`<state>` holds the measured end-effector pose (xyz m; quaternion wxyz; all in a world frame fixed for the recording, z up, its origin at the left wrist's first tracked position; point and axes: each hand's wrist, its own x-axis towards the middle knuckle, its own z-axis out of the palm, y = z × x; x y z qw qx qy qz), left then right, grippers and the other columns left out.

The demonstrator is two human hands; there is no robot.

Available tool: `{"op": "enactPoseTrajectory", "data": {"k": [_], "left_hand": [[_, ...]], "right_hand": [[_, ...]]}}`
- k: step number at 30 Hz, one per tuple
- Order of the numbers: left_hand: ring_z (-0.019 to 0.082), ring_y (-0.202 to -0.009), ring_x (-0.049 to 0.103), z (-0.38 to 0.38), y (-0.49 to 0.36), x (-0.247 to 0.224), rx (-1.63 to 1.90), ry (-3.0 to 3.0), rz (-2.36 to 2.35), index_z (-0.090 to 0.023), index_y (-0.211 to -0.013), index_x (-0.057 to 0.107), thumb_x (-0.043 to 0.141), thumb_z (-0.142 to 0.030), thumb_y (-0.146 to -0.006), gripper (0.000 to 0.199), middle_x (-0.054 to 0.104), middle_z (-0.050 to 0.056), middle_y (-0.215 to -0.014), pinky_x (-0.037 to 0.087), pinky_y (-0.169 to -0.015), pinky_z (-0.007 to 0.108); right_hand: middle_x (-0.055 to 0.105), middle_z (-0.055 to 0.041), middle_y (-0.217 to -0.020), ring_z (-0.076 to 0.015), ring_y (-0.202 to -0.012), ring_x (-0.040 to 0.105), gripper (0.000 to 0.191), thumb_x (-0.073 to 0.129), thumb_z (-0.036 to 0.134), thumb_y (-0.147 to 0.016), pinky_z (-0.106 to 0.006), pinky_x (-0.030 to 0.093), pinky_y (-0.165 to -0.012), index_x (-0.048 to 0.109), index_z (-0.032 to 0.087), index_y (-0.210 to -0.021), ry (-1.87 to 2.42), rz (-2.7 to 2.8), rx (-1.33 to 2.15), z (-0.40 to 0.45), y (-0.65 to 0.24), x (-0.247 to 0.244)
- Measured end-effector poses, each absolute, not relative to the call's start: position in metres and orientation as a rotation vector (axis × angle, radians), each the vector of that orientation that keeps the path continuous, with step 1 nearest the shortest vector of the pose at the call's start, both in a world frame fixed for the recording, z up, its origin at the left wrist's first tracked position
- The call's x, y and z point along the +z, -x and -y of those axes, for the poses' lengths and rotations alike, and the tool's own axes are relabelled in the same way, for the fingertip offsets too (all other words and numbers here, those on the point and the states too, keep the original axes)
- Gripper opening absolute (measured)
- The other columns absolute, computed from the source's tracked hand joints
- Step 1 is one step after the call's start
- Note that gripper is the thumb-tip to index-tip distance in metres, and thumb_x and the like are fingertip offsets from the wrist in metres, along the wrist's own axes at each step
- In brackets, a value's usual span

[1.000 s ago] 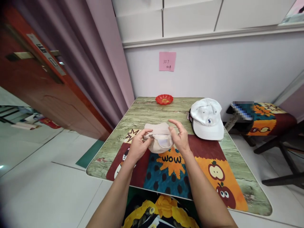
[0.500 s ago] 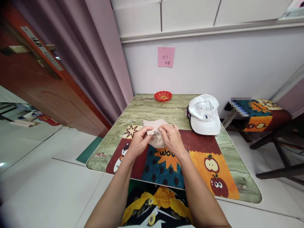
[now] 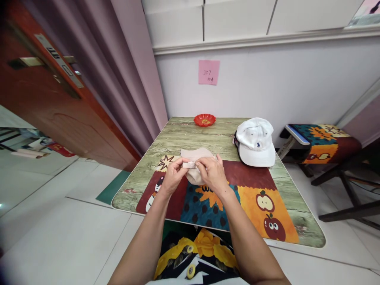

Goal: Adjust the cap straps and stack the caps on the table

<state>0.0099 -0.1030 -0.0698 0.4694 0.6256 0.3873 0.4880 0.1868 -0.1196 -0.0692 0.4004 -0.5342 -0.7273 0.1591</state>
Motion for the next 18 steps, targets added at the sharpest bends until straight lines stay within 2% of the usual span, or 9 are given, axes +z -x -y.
{"op": "enactPoseTrajectory", "data": {"k": [4, 9, 12, 15, 18], "left_hand": [[0.011, -0.064, 0.051, 0.104, -0.008, -0.074, 1.146, -1.483, -0.940, -0.015, -0.087, 0.066, 0.069, -0.037, -0.082, 0.023, 0.058, -0.002, -0.071, 0.041, -0.061, 0.022], [0.009, -0.059, 0.050, 0.104, -0.010, -0.082, 1.110, -1.357, -0.967, -0.015, -0.088, 0.062, 0.082, -0.041, -0.071, 0.037, 0.058, -0.004, -0.072, 0.041, -0.058, 0.021], [0.009, -0.061, 0.052, 0.104, -0.009, -0.082, 1.114, -1.334, -0.966, -0.015, -0.084, 0.064, 0.083, -0.040, -0.070, 0.035, 0.060, -0.004, -0.071, 0.041, -0.059, 0.021], [0.011, -0.065, 0.055, 0.105, -0.003, -0.078, 1.166, -1.314, -0.931, -0.015, -0.078, 0.067, 0.080, -0.040, -0.074, 0.029, 0.063, -0.001, -0.070, 0.044, -0.064, 0.023], [0.015, -0.076, 0.062, 0.106, 0.004, -0.074, 1.232, -1.368, -0.942, -0.015, -0.078, 0.071, 0.078, -0.038, -0.078, 0.024, 0.069, 0.002, -0.078, 0.048, -0.074, 0.026]], "right_hand": [[0.076, -0.0027, -0.090, -0.0228, -0.092, 0.067, 0.028, 0.048, 0.033, -0.099, -0.057, 0.016, -0.118, 0.069, 0.025, -0.084, 1.375, 1.876, 0.376, 0.123, -0.184, -0.071], [0.076, -0.0031, -0.092, -0.0226, -0.094, 0.067, 0.029, 0.047, 0.031, -0.099, -0.056, 0.017, -0.118, 0.069, 0.024, -0.082, 1.412, 1.895, 0.374, 0.126, -0.181, -0.071], [0.076, -0.0032, -0.091, -0.0230, -0.094, 0.067, 0.029, 0.046, 0.031, -0.099, -0.056, 0.016, -0.118, 0.069, 0.024, -0.083, 1.453, 1.894, 0.346, 0.125, -0.183, -0.074], [0.076, -0.0073, -0.090, -0.0260, -0.095, 0.067, 0.030, 0.045, 0.031, -0.098, -0.059, 0.017, -0.117, 0.069, 0.022, -0.083, 1.621, 1.755, 0.230, 0.120, -0.195, -0.084], [0.076, -0.0113, -0.090, -0.0300, -0.097, 0.067, 0.032, 0.048, 0.042, -0.096, -0.057, 0.031, -0.111, 0.071, 0.021, -0.089, 1.729, 1.370, 0.300, 0.110, -0.214, -0.097]]}}
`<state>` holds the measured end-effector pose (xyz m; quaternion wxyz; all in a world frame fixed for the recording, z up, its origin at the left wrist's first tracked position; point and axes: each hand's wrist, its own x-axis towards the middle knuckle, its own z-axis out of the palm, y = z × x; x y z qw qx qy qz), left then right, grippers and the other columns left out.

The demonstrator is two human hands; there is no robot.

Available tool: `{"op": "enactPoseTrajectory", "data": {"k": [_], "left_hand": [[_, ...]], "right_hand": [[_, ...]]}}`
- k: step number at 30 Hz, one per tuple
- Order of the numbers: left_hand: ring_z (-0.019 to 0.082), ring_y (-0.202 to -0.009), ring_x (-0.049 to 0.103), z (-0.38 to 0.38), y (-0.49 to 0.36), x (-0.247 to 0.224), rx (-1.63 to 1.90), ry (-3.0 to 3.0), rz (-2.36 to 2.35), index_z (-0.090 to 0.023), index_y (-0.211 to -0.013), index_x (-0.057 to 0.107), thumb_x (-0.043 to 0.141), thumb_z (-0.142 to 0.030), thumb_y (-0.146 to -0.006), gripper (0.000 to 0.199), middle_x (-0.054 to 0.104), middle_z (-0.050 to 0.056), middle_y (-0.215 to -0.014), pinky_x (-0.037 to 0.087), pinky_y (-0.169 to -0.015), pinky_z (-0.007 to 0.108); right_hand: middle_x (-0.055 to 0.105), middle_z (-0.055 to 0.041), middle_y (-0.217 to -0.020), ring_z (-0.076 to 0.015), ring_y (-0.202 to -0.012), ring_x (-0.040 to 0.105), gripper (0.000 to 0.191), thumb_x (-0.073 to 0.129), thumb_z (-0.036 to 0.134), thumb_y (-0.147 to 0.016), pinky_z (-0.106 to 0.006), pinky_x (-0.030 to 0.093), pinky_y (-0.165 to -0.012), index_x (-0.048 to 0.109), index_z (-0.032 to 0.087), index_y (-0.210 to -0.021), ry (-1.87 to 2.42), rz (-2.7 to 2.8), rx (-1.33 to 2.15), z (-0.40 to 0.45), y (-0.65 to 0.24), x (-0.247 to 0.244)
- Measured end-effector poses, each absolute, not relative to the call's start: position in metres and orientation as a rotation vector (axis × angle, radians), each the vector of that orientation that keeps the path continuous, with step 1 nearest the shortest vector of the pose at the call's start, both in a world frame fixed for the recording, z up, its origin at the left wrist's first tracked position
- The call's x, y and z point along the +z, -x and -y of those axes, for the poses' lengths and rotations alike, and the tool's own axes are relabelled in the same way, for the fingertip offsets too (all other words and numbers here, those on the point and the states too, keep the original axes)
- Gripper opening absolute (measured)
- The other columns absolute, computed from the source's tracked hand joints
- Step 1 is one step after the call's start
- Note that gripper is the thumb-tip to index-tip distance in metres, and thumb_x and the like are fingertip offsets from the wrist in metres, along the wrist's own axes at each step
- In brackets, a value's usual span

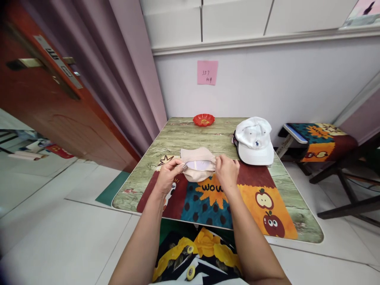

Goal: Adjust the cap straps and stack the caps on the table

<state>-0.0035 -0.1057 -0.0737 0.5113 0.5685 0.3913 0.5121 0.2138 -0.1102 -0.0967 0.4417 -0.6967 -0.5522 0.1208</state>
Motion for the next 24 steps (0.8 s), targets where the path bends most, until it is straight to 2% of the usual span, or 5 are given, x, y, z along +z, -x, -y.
{"op": "enactPoseTrajectory", "data": {"k": [5, 11, 14, 18, 24], "left_hand": [[0.022, -0.105, 0.065, 0.098, 0.017, -0.082, 1.349, -1.573, -1.105, -0.018, -0.106, 0.075, 0.055, -0.031, -0.094, 0.027, 0.073, 0.010, -0.113, 0.049, -0.095, 0.034], [0.028, -0.140, 0.045, 0.075, 0.033, -0.111, 1.026, -2.237, -1.574, -0.022, -0.141, 0.058, 0.046, -0.002, -0.079, 0.066, 0.053, 0.012, -0.148, 0.032, -0.119, 0.050], [0.029, -0.146, 0.038, 0.063, 0.028, -0.113, 0.867, -2.379, -1.547, -0.023, -0.138, 0.060, 0.050, -0.003, -0.080, 0.062, 0.047, 0.011, -0.155, 0.028, -0.121, 0.051], [0.030, -0.143, 0.042, 0.057, 0.018, -0.090, 0.862, -2.417, -1.305, -0.025, -0.107, 0.070, 0.060, -0.015, -0.086, 0.025, 0.061, 0.007, -0.142, 0.017, -0.124, 0.056], [0.017, -0.079, 0.062, 0.069, 0.010, -0.056, 1.068, -1.751, -1.015, -0.020, -0.088, 0.066, 0.073, -0.040, -0.082, 0.022, 0.068, 0.001, -0.084, 0.050, -0.081, 0.031]], "right_hand": [[0.076, -0.0107, -0.111, -0.0272, -0.104, 0.071, 0.061, 0.040, 0.068, -0.092, -0.043, 0.054, -0.092, 0.066, 0.020, -0.122, 1.099, 0.711, 0.950, 0.093, -0.242, -0.128], [0.074, -0.0107, -0.119, -0.0286, -0.111, 0.069, 0.049, 0.066, 0.035, -0.075, -0.048, 0.049, -0.104, 0.070, 0.019, -0.121, 1.429, 0.888, 0.688, 0.093, -0.265, -0.179], [0.073, -0.0115, -0.122, -0.0297, -0.109, 0.069, 0.059, 0.071, 0.035, -0.073, -0.050, 0.048, -0.104, 0.067, 0.021, -0.131, 1.580, 1.092, 0.561, 0.097, -0.264, -0.187], [0.064, -0.0130, -0.138, -0.0318, -0.123, 0.062, 0.063, 0.081, 0.039, -0.068, -0.047, 0.046, -0.109, 0.069, 0.023, -0.128, 1.353, 1.247, 0.624, 0.100, -0.257, -0.179], [0.076, -0.0081, -0.117, -0.0303, -0.112, 0.068, 0.040, 0.085, 0.036, -0.068, -0.042, 0.056, -0.096, 0.076, 0.022, -0.104, 0.927, 0.923, 1.107, 0.102, -0.245, -0.167]]}}
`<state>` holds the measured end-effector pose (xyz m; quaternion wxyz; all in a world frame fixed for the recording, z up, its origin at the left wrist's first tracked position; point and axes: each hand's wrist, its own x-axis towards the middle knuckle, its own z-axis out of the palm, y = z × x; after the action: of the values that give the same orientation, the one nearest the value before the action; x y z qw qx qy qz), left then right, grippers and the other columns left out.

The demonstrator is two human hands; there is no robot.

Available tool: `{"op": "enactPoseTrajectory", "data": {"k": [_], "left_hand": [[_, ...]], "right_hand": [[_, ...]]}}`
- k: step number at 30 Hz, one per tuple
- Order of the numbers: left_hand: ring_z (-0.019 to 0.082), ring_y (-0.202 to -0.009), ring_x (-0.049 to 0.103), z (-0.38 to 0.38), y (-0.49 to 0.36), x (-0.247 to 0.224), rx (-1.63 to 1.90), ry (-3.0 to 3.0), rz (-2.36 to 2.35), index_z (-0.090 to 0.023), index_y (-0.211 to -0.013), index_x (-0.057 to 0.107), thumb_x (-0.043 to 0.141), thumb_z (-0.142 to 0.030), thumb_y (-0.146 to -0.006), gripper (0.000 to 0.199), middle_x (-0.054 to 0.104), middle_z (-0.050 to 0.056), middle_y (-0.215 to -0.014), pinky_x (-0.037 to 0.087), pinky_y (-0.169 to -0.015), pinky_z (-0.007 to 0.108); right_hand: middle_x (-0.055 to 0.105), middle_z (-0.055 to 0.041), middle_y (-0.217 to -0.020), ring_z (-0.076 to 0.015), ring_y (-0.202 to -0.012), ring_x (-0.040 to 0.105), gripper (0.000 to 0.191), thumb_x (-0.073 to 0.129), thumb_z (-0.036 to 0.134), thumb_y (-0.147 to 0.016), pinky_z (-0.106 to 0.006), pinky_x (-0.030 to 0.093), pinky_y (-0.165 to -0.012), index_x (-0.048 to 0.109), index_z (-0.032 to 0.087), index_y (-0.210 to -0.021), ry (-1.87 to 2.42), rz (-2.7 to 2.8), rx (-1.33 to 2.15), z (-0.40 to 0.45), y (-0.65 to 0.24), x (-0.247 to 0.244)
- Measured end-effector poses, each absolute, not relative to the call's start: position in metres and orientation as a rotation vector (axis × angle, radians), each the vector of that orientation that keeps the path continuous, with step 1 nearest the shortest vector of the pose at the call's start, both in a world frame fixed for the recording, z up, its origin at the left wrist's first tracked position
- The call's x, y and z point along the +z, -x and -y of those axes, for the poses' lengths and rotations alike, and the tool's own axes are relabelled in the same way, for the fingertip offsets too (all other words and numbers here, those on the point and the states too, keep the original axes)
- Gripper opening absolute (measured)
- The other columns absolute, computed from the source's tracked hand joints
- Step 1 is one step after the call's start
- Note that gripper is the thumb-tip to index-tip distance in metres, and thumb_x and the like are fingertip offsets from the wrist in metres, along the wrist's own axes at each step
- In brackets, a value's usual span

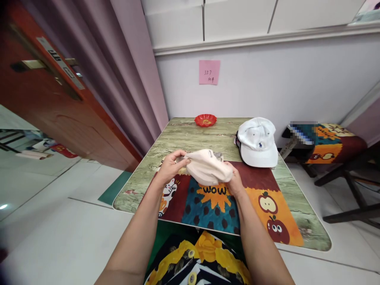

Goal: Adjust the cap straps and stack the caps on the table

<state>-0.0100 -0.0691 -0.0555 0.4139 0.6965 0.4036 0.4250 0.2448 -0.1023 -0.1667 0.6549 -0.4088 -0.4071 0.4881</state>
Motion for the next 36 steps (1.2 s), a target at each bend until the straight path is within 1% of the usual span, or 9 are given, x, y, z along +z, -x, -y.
{"op": "enactPoseTrajectory", "data": {"k": [2, 5, 10, 13, 17, 21, 25, 30, 36], "left_hand": [[0.013, -0.071, 0.059, 0.074, 0.010, -0.050, 1.123, -1.493, -0.969, -0.018, -0.085, 0.066, 0.079, -0.042, -0.077, 0.028, 0.067, 0.000, -0.080, 0.047, -0.070, 0.025], [0.011, -0.067, 0.057, 0.080, 0.009, -0.045, 1.217, -1.275, -0.980, -0.017, -0.081, 0.067, 0.085, -0.043, -0.070, 0.034, 0.067, -0.001, -0.077, 0.043, -0.064, 0.021], [0.009, -0.059, 0.055, 0.087, -0.001, -0.066, 1.131, -1.034, -0.983, -0.015, -0.077, 0.069, 0.087, -0.045, -0.068, 0.035, 0.066, -0.002, -0.069, 0.043, -0.060, 0.021], [0.014, -0.068, 0.065, 0.097, -0.006, -0.099, 1.035, -0.768, -0.882, -0.015, -0.085, 0.074, 0.087, -0.041, -0.070, 0.033, 0.073, 0.003, -0.076, 0.050, -0.069, 0.025], [0.019, -0.092, 0.073, 0.126, -0.005, -0.139, 1.113, -0.449, -0.746, -0.016, -0.094, 0.076, 0.086, -0.032, -0.073, 0.028, 0.078, 0.006, -0.096, 0.053, -0.092, 0.029], [0.024, -0.103, 0.073, 0.160, -0.005, -0.152, 1.008, -0.303, -0.714, -0.015, -0.112, 0.072, 0.082, -0.022, -0.075, 0.039, 0.078, 0.011, -0.108, 0.055, -0.100, 0.036], [0.027, -0.112, 0.071, 0.153, -0.005, -0.139, 1.080, -0.291, -0.796, -0.015, -0.120, 0.068, 0.080, -0.014, -0.074, 0.047, 0.076, 0.013, -0.117, 0.056, -0.104, 0.041], [0.024, -0.118, 0.068, 0.084, 0.029, -0.100, 1.431, -0.394, -0.811, -0.014, -0.120, 0.068, 0.073, -0.018, -0.084, 0.036, 0.074, 0.013, -0.123, 0.056, -0.104, 0.036], [0.023, -0.116, 0.068, 0.037, 0.101, -0.111, 1.723, -0.385, -1.112, -0.012, -0.116, 0.067, 0.068, -0.017, -0.088, 0.029, 0.073, 0.015, -0.122, 0.059, -0.096, 0.034]], "right_hand": [[0.078, -0.0052, -0.112, -0.0264, -0.105, 0.071, 0.039, 0.082, 0.037, -0.072, -0.039, 0.058, -0.091, 0.076, 0.023, -0.108, 0.849, 0.753, 1.165, 0.102, -0.243, -0.164], [0.078, -0.0026, -0.108, -0.0213, -0.099, 0.072, 0.035, 0.079, 0.037, -0.076, -0.033, 0.060, -0.086, 0.077, 0.022, -0.107, 0.796, 0.568, 1.187, 0.100, -0.241, -0.164], [0.080, -0.0026, -0.089, -0.0210, -0.082, 0.073, 0.030, 0.082, 0.031, -0.070, -0.035, 0.061, -0.080, 0.076, 0.018, -0.096, 0.855, 0.354, 1.127, 0.094, -0.233, -0.177], [0.080, -0.0036, -0.086, -0.0216, -0.077, 0.073, 0.028, 0.082, 0.034, -0.072, -0.036, 0.063, -0.076, 0.075, 0.017, -0.093, 0.928, 0.208, 1.135, 0.094, -0.232, -0.189], [0.080, -0.0050, -0.099, -0.0224, -0.093, 0.075, 0.028, 0.072, 0.043, -0.084, -0.039, 0.063, -0.087, 0.073, 0.019, -0.099, 0.940, 0.154, 1.142, 0.091, -0.239, -0.201], [0.079, -0.0032, -0.104, -0.0201, -0.101, 0.074, 0.020, 0.066, 0.039, -0.090, -0.037, 0.061, -0.093, 0.071, 0.021, -0.098, 0.971, 0.064, 1.041, 0.084, -0.242, -0.207], [0.078, -0.0025, -0.102, -0.0170, -0.094, 0.074, 0.014, 0.064, 0.034, -0.093, -0.033, 0.063, -0.088, 0.069, 0.022, -0.097, 0.903, 0.144, 1.087, 0.082, -0.239, -0.206], [0.076, -0.0046, -0.097, -0.0111, -0.083, 0.072, 0.012, 0.068, 0.030, -0.091, -0.022, 0.062, -0.077, 0.068, 0.019, -0.095, 0.773, 0.196, 1.327, 0.089, -0.241, -0.200], [0.076, -0.0047, -0.093, -0.0128, -0.079, 0.071, 0.019, 0.076, 0.025, -0.083, -0.024, 0.063, -0.074, 0.071, 0.018, -0.100, 0.819, 0.272, 1.319, 0.095, -0.237, -0.197]]}}
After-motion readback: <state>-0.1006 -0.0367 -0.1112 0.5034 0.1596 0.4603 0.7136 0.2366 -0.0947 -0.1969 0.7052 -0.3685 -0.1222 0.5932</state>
